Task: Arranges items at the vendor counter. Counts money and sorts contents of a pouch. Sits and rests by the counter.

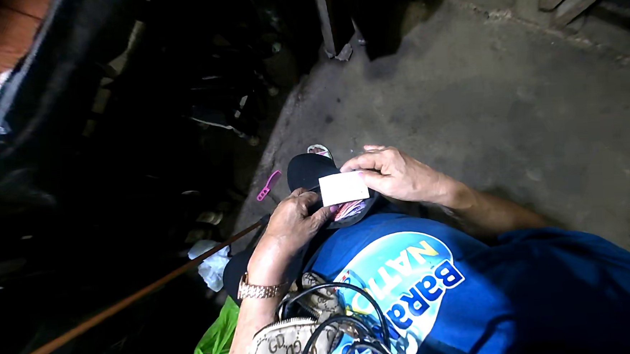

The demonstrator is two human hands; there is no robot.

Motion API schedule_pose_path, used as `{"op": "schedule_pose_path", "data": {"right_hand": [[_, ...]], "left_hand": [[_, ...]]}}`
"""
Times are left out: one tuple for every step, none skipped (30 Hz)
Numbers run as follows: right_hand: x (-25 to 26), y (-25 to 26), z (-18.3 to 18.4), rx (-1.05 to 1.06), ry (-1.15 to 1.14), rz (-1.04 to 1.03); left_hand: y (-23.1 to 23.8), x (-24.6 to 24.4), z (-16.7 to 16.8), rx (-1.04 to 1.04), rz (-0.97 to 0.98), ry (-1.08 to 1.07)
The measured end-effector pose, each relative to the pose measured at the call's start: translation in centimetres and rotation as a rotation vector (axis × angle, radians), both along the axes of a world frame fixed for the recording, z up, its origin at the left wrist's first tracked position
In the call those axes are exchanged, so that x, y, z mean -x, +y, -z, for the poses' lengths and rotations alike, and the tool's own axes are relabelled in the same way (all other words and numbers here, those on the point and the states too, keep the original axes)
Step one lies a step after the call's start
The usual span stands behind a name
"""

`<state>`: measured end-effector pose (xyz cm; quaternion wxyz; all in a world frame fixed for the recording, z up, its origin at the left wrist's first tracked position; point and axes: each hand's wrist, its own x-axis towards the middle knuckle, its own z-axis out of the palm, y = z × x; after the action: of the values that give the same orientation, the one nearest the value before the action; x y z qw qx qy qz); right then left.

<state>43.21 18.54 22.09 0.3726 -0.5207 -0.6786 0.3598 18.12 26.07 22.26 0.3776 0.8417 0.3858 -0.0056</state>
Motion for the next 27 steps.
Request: {"op": "schedule_pose_path", "data": {"right_hand": [[0.0, 0.0, 0.0, 0.003, -0.006, -0.003], [0.0, 0.0, -0.1, 0.005, -0.011, -0.003], [0.0, 0.0, 0.0, 0.009, -0.016, -0.002], [0.0, 0.0, 0.0, 0.014, -0.018, -0.002], [0.0, 0.0, 0.0, 0.018, -0.019, -0.002], [0.0, 0.0, 0.0, 0.020, -0.021, -0.002], [0.0, 0.0, 0.1, 0.018, -0.021, 0.000], [0.0, 0.0, 0.1, 0.015, -0.019, 0.001], [0.0, 0.0, 0.2, 0.012, -0.017, 0.000], [-0.1, 0.0, 0.2, 0.012, -0.015, -0.001], [-0.1, 0.0, 0.2, 0.012, -0.015, -0.001], [0.0, 0.0, 0.2, 0.009, -0.017, 0.000], [0.0, 0.0, 0.3, 0.006, -0.021, 0.002], [0.0, 0.0, 0.3, 0.004, -0.021, 0.002], [0.0, 0.0, 0.3, 0.003, -0.020, 0.002], [0.0, 0.0, 0.3, 0.004, -0.019, 0.003], [0.0, 0.0, 0.3, 0.004, -0.019, 0.003], [0.0, 0.0, 0.2, 0.005, -0.021, 0.003], [0.0, 0.0, 0.2, 0.009, -0.022, 0.003], [0.0, 0.0, 0.2, 0.012, -0.023, 0.006], [0.1, 0.0, 0.2, 0.007, -0.026, 0.011], [0.1, 0.0, 0.3, -0.007, -0.027, 0.021], [0.2, 0.0, 0.3, -0.031, -0.028, 0.036], [0.4, 0.0, 0.5, -0.071, -0.030, 0.061], [0.5, 0.0, 0.8, -0.123, -0.031, 0.085], [0.7, 0.1, 1.1, -0.178, -0.037, 0.106], [1.0, 0.1, 1.5, -0.238, -0.052, 0.128]], "left_hand": [[0.0, 0.0, 0.0, 0.002, 0.002, 0.002], [0.0, 0.0, 0.0, 0.001, 0.005, 0.002], [0.0, 0.0, 0.0, 0.001, 0.006, 0.001], [0.0, 0.0, 0.0, 0.002, 0.006, 0.000], [0.0, 0.0, 0.0, 0.002, 0.006, 0.001], [0.0, 0.0, 0.0, 0.002, 0.005, 0.002], [0.0, 0.0, 0.0, 0.002, 0.005, 0.003], [0.0, 0.0, 0.0, 0.001, 0.005, 0.005], [0.0, 0.0, 0.0, -0.002, 0.006, 0.004], [0.0, -0.1, 0.0, -0.005, 0.007, 0.004], [0.0, -0.1, 0.0, -0.004, 0.008, 0.003], [0.0, 0.0, 0.0, -0.001, 0.008, 0.003], [0.0, 0.0, 0.0, -0.001, 0.008, 0.006], [0.0, 0.0, 0.0, -0.001, 0.007, 0.009], [0.0, 0.0, 0.0, 0.002, 0.005, 0.009], [0.0, 0.0, -0.1, 0.007, 0.004, 0.013], [0.0, 0.0, -0.1, 0.010, 0.004, 0.018], [0.0, 0.0, -0.1, 0.011, 0.004, 0.019], [0.1, 0.0, -0.1, 0.006, 0.004, 0.020], [0.1, 0.0, 0.0, 0.003, 0.003, 0.022], [0.1, 0.0, 0.0, 0.003, 0.000, 0.022], [0.1, 0.0, 0.0, 0.007, -0.003, 0.025], [0.0, 0.0, -0.1, 0.017, -0.010, 0.028], [0.0, 0.0, -0.2, 0.028, -0.016, 0.030], [0.0, -0.1, -0.2, 0.034, -0.019, 0.029], [0.0, -0.1, -0.2, 0.033, -0.019, 0.026], [0.0, -0.1, -0.1, 0.032, -0.014, 0.023]]}}
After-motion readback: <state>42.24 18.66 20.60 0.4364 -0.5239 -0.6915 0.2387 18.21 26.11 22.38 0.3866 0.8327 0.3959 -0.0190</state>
